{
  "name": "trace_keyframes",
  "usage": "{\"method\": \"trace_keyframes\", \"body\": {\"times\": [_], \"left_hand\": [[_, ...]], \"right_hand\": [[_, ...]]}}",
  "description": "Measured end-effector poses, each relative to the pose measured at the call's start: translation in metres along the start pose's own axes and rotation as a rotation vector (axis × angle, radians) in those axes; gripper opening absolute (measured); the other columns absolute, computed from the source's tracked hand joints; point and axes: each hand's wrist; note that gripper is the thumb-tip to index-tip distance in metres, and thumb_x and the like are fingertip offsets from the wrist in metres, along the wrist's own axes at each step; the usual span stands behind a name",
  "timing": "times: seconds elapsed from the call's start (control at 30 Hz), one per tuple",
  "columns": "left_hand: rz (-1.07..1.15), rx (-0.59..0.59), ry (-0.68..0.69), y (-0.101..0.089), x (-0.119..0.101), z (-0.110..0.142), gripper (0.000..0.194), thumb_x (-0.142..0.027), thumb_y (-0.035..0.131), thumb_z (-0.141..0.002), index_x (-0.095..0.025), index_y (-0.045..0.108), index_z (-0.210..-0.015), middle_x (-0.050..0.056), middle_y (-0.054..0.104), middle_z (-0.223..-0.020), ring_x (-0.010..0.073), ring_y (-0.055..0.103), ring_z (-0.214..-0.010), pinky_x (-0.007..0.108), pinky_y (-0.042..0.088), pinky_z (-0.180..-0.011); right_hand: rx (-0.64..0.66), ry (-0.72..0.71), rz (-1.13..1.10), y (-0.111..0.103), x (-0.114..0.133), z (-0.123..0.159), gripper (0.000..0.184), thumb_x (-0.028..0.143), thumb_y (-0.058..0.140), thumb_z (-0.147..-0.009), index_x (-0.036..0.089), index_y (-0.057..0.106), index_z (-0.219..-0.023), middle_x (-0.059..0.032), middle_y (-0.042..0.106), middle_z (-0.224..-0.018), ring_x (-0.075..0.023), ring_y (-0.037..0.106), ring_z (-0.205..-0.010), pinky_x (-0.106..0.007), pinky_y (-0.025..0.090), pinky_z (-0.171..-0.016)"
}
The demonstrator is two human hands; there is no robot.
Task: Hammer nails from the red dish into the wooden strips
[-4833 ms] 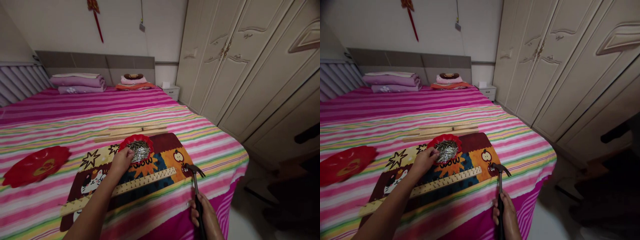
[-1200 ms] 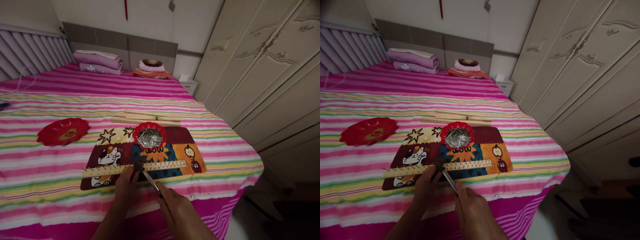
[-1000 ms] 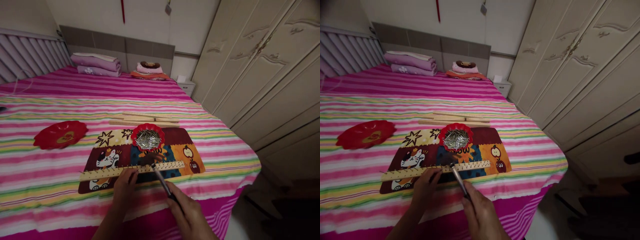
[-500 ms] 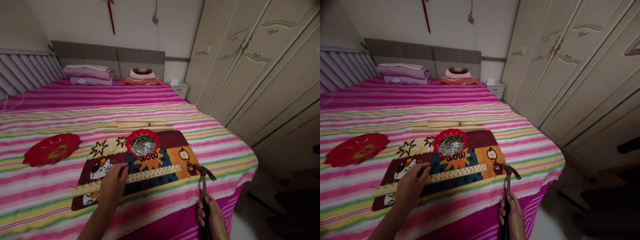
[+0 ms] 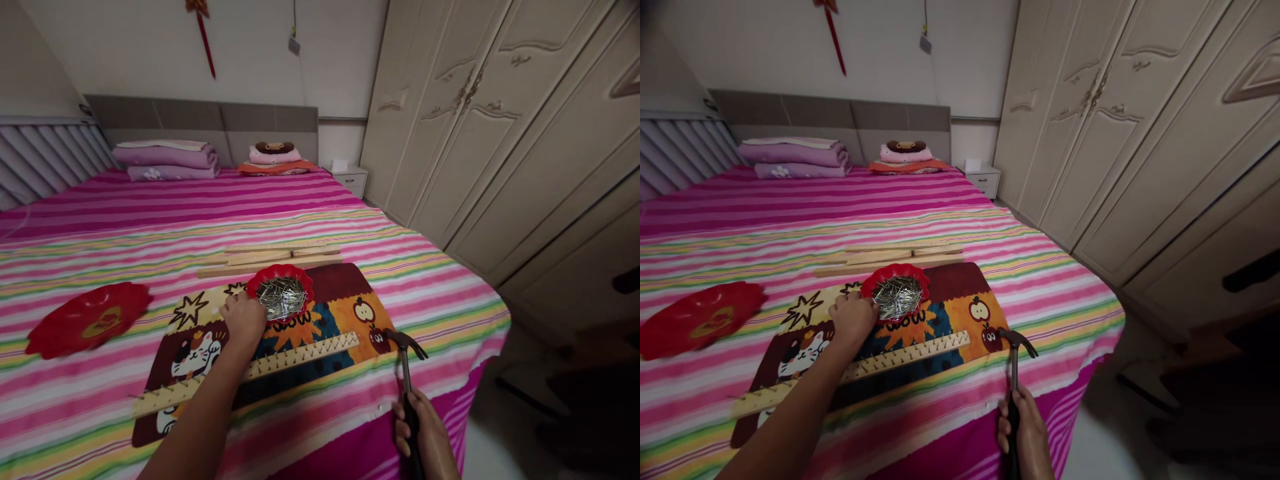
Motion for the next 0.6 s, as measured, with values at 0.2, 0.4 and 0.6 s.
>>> {"method": "trace_keyframes", "body": {"times": [0.2, 0.4, 0.6], "left_hand": [[0.112, 0.035, -0.045, 0.004, 0.003, -0.007, 0.033, -0.033, 0.041, -0.081, -0.022, 0.070, -0.093, 0.012, 0.060, -0.107, 0.0312, 0.047, -0.101, 0.041, 0.033, -0.078], [0.200, 0.147, -0.062, 0.002, 0.008, -0.015, 0.033, -0.034, 0.039, -0.080, -0.023, 0.070, -0.084, 0.011, 0.063, -0.105, 0.0307, 0.053, -0.099, 0.042, 0.037, -0.075], [0.249, 0.144, -0.077, 0.000, 0.007, -0.014, 0.030, -0.041, 0.043, -0.077, -0.026, 0.069, -0.080, 0.008, 0.065, -0.102, 0.0314, 0.053, -0.100, 0.042, 0.037, -0.076]], "right_hand": [[-0.004, 0.000, 0.014, -0.002, -0.001, -0.001, 0.042, 0.044, 0.066, -0.070, 0.024, 0.048, -0.102, 0.0078, 0.052, -0.055, -0.0076, 0.039, -0.037, -0.016, 0.028, -0.028], [-0.003, -0.009, 0.012, 0.001, 0.000, 0.003, 0.039, 0.042, 0.065, -0.071, 0.024, 0.048, -0.100, 0.0081, 0.051, -0.055, -0.0070, 0.038, -0.037, -0.015, 0.028, -0.029], [0.010, -0.031, 0.030, 0.002, 0.000, 0.002, 0.036, 0.043, 0.063, -0.073, 0.023, 0.049, -0.100, 0.0076, 0.052, -0.056, -0.0072, 0.039, -0.037, -0.015, 0.029, -0.028]]}}
Point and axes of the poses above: each hand's wrist, its own z-axis away from the middle knuckle, its own y-axis out of the palm, x = y × z
